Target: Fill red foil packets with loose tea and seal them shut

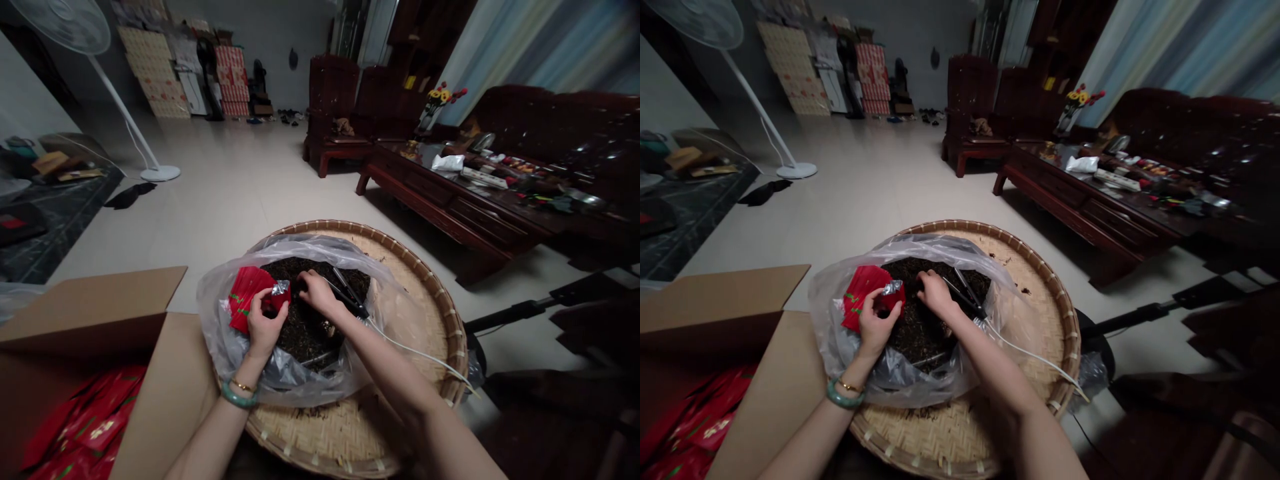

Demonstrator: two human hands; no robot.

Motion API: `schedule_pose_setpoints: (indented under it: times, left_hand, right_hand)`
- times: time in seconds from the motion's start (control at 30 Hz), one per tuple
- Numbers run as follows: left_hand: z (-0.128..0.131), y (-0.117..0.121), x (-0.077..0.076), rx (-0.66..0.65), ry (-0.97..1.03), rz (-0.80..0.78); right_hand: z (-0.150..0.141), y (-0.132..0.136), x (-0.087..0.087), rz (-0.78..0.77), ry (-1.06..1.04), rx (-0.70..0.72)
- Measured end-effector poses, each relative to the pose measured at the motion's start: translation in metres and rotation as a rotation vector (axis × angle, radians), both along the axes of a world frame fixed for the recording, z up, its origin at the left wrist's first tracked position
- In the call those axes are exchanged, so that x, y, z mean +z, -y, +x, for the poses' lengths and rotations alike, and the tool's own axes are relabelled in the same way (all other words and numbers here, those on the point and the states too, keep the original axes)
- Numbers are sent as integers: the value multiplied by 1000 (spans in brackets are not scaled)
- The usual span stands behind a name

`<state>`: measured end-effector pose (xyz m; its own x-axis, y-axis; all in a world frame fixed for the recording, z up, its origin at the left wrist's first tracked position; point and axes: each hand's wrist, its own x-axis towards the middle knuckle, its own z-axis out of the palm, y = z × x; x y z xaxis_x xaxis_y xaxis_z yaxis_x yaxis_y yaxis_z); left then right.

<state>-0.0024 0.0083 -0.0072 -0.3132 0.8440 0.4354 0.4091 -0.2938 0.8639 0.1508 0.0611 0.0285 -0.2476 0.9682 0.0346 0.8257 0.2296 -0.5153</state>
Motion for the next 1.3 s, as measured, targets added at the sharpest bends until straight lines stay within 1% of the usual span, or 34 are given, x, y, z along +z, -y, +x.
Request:
schedule_pose_setpoints:
  times: [0.07,0.1,0.13,0.23,0.3,0.4,0.47,0.53,0.67,0.77,0.83,0.97,1.07,1.17,1.3]
  left_hand:
    - [0,0,0,-3,4,-1]
    - [0,0,0,-5,8,-3]
    - [0,0,0,-8,14,-5]
    - [0,0,-1,-14,28,-14]
    - [0,0,-1,-12,29,-12]
    - [0,0,-2,-16,28,-6]
    - [0,-1,-2,-21,22,-3]
    - [0,-1,-2,-24,14,-2]
    - [1,0,0,-34,11,-6]
    - [2,1,1,-55,0,-17]
    - [2,1,2,-77,-9,-24]
    - [4,2,3,-126,-42,-25]
    - [4,3,3,-159,-78,-41]
    - [4,5,4,-186,-125,-57]
    - [3,7,6,-243,-176,-47]
  right_hand:
    - [5,1,1,-24,-234,-54]
    - [8,3,1,-72,-368,-95]
    - [10,6,1,-150,-515,-144]
    - [17,16,1,-483,-992,-297]
    - [22,23,2,-649,-1278,-348]
    - [30,31,6,-787,-1570,-351]
    - [34,34,8,-881,-1662,-354]
    - [35,35,9,-945,-1701,-358]
    - [35,33,13,-933,-1742,-308]
    - [35,32,16,-991,-1709,-356]
    - [35,33,20,-1008,-1697,-351]
    - [38,37,31,-1005,-1666,-254]
    - [44,40,43,-1032,-1586,-196]
    - [52,41,58,-1054,-1463,-99]
    - [60,39,84,-1017,-1213,99]
